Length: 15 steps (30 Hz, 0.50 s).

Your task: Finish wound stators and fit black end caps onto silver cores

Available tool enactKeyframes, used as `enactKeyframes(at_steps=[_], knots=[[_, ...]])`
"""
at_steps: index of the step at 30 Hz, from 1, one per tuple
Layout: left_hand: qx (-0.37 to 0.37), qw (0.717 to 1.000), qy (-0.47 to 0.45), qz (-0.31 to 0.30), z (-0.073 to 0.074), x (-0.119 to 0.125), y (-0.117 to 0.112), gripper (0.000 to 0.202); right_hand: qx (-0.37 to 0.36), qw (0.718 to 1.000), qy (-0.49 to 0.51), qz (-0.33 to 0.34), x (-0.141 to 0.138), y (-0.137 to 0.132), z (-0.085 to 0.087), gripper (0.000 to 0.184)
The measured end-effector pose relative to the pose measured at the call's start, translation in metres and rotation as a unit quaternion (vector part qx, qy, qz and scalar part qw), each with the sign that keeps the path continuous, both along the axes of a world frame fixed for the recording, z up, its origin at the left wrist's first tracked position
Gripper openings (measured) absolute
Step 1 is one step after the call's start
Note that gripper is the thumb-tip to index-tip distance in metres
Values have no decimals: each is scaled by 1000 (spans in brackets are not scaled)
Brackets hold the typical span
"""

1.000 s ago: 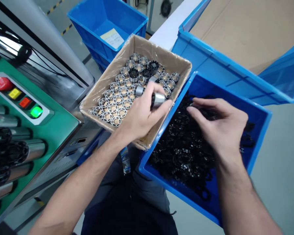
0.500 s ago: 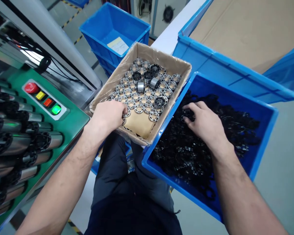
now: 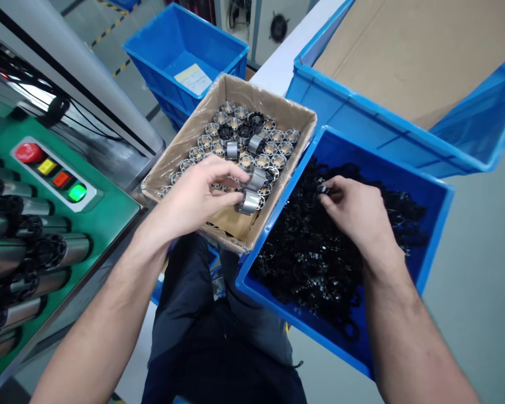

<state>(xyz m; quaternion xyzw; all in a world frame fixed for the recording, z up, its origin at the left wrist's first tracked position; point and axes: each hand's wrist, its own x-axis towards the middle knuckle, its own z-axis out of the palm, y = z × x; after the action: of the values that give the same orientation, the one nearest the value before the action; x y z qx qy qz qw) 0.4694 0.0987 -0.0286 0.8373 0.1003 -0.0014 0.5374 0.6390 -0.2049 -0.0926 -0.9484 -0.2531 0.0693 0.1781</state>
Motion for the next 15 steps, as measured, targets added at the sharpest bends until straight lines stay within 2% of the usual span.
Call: enactKeyframes(at_steps=[1, 3, 4, 6, 8, 10, 15], knots=[[-106, 994, -1, 14, -4, 3, -7, 22, 68, 997, 13, -17, -1, 0, 2, 18], [-284, 958, 10, 45, -11, 9, -22, 27, 222, 972, 66, -42, -7, 3, 8, 14], [-346, 936, 16, 61, -14, 11, -30, 29, 286, 952, 103, -44, -13, 6, 11, 13], [-418, 904, 19, 87, -21, 15, -43, 27, 379, 907, 178, -41, -25, 15, 17, 17], [-430, 898, 16, 97, -28, 16, -52, 25, 428, 872, 237, -28, -38, 26, 24, 21], [-404, 910, 15, 89, -35, 15, -57, 38, 447, 851, 277, -12, -47, 34, 29, 22], [-325, 945, -26, 15, -43, 4, -59, 55, 469, 822, 324, -4, -58, 42, 36, 24]])
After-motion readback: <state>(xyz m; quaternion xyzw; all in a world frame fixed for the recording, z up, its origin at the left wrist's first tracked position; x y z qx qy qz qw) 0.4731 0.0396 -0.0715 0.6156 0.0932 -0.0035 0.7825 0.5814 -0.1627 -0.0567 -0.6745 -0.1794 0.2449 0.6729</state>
